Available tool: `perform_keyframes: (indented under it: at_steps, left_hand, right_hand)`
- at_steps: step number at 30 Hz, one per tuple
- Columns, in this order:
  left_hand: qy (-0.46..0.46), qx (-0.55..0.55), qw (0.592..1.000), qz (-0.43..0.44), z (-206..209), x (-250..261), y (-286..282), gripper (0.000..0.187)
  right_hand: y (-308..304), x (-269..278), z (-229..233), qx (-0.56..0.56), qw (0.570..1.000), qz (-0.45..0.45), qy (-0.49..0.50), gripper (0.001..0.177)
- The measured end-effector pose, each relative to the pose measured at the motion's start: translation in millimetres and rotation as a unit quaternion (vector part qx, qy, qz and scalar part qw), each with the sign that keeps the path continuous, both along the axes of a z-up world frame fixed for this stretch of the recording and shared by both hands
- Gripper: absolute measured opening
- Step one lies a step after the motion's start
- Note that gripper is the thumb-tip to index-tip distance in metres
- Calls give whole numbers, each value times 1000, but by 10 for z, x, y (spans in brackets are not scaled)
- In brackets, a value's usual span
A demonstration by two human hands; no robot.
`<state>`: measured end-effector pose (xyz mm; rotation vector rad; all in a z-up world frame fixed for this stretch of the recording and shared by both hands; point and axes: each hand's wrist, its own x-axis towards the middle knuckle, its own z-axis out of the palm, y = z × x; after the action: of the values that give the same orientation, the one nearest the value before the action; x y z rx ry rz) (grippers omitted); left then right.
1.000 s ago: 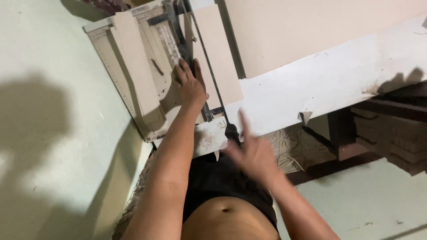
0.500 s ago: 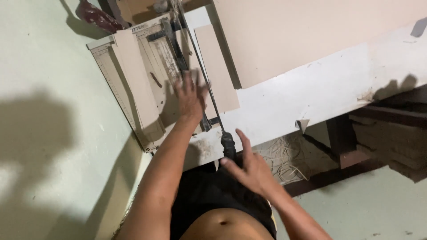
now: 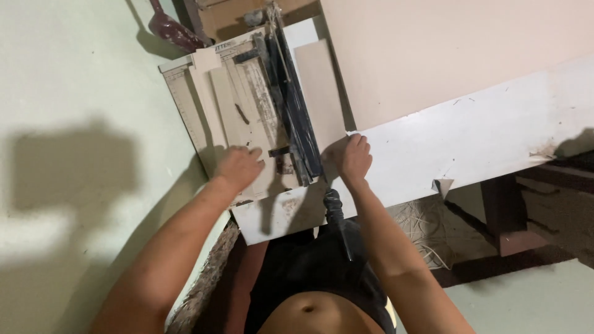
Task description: The person operates a manual paper cutter to slice large sheets of light-colored paper. They repeatedly align the paper against the machine's guide, pull down the cutting lever to slice the sheet, and then remove the cut pieces.
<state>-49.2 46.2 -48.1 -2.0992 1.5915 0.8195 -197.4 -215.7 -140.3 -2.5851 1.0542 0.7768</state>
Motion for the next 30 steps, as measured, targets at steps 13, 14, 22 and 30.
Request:
perform_keyframes:
  at_steps: [13, 14, 22, 30]
  left_hand:
    - [81, -116, 939, 313, 306, 75, -795, 52]
    - [97, -104, 914, 381, 343, 80, -904, 58]
    - [93, -31, 870, 484, -84, 129, -1265, 104]
    - [45, 55, 885, 459, -318, 96, -1368, 106]
  right_hand:
    - [160, -160, 256, 274, 930, -109, -219, 46]
    - [161, -73, 256, 252, 943, -91, -195, 52]
    - [87, -83, 85, 261, 939, -96, -202, 50]
    - [-11, 30, 1253, 161, 983, 7, -87, 45]
